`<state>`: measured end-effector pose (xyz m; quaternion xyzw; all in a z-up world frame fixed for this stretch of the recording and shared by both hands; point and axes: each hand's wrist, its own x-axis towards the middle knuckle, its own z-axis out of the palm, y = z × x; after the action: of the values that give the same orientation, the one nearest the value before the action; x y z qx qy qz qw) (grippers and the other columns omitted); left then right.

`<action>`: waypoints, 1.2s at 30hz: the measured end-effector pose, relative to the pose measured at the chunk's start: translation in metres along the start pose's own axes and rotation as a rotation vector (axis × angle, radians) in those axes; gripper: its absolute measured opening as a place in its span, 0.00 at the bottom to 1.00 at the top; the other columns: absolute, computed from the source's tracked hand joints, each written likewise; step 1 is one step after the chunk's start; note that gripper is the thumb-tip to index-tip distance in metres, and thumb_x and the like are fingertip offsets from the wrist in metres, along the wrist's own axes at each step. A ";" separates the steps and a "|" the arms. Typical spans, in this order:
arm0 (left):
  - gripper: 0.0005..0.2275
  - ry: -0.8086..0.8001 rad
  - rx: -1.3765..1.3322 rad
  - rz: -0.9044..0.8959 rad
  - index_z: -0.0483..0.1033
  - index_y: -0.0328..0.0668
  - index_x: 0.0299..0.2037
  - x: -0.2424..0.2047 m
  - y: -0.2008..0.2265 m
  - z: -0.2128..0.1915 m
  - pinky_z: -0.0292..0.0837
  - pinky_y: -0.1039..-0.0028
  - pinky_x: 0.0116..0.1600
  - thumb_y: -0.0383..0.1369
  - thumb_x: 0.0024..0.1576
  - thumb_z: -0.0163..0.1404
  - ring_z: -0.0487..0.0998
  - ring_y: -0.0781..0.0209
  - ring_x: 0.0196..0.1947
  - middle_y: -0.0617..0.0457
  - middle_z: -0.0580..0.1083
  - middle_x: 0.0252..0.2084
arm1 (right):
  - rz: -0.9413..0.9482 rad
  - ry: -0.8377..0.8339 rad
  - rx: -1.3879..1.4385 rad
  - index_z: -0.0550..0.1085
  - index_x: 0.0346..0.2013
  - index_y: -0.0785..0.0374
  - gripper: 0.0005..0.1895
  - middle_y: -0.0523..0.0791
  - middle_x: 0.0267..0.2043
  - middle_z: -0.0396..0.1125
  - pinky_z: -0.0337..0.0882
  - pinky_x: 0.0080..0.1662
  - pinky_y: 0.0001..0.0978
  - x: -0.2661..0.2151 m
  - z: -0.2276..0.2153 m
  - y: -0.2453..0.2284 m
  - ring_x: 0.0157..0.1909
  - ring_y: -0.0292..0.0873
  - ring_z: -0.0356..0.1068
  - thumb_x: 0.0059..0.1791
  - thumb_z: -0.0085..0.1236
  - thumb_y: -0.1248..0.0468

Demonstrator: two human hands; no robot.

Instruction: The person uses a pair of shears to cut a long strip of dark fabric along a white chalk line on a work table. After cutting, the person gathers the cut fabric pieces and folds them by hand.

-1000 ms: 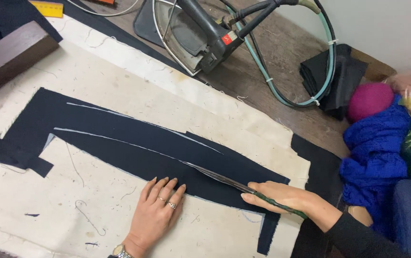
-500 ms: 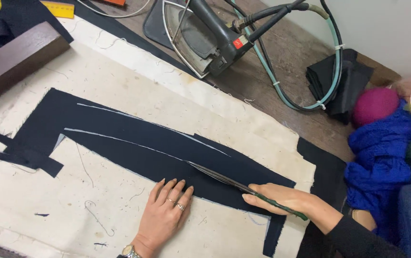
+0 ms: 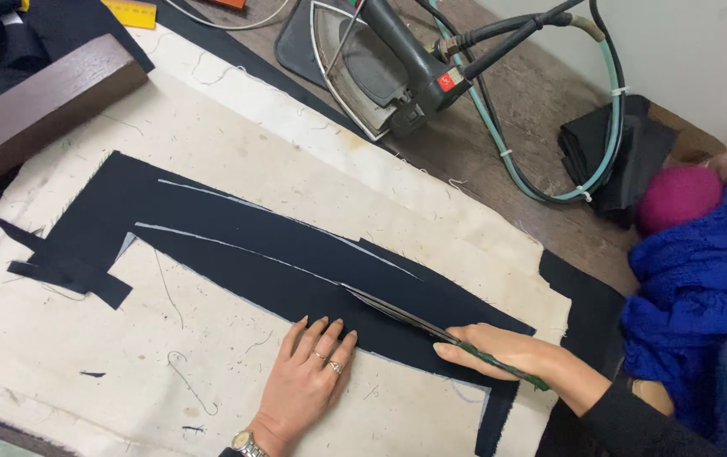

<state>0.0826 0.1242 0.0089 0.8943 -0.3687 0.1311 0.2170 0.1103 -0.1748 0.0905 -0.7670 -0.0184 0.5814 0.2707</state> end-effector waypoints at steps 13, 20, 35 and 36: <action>0.12 0.016 -0.022 -0.010 0.73 0.40 0.49 0.001 -0.001 -0.002 0.62 0.56 0.60 0.34 0.59 0.47 0.72 0.48 0.49 0.44 0.72 0.50 | 0.072 0.042 -0.173 0.59 0.28 0.57 0.26 0.40 0.22 0.53 0.57 0.34 0.31 0.020 -0.008 -0.040 0.25 0.38 0.53 0.53 0.31 0.39; 0.12 0.045 -0.098 -0.047 0.73 0.42 0.50 0.002 -0.002 -0.004 0.61 0.58 0.60 0.35 0.58 0.47 0.71 0.50 0.50 0.46 0.71 0.50 | 0.065 0.057 -0.141 0.61 0.28 0.57 0.25 0.38 0.24 0.53 0.56 0.34 0.31 0.016 -0.007 -0.036 0.27 0.36 0.52 0.53 0.34 0.40; 0.11 0.090 0.071 -0.214 0.76 0.48 0.48 -0.008 -0.082 -0.039 0.64 0.60 0.59 0.35 0.56 0.50 0.73 0.51 0.50 0.47 0.73 0.49 | -0.028 0.006 -0.142 0.57 0.26 0.59 0.27 0.39 0.23 0.46 0.53 0.33 0.32 0.033 -0.019 -0.058 0.25 0.37 0.45 0.53 0.30 0.40; 0.10 0.095 0.069 -0.220 0.76 0.47 0.47 -0.006 -0.081 -0.039 0.64 0.60 0.59 0.35 0.56 0.50 0.73 0.51 0.50 0.47 0.73 0.49 | -0.038 0.041 -0.134 0.54 0.23 0.58 0.28 0.38 0.23 0.44 0.51 0.33 0.32 0.034 -0.018 -0.055 0.25 0.36 0.44 0.54 0.31 0.39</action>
<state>0.1335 0.1983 0.0172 0.9291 -0.2528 0.1613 0.2165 0.1532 -0.1229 0.0882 -0.7947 -0.0663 0.5577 0.2302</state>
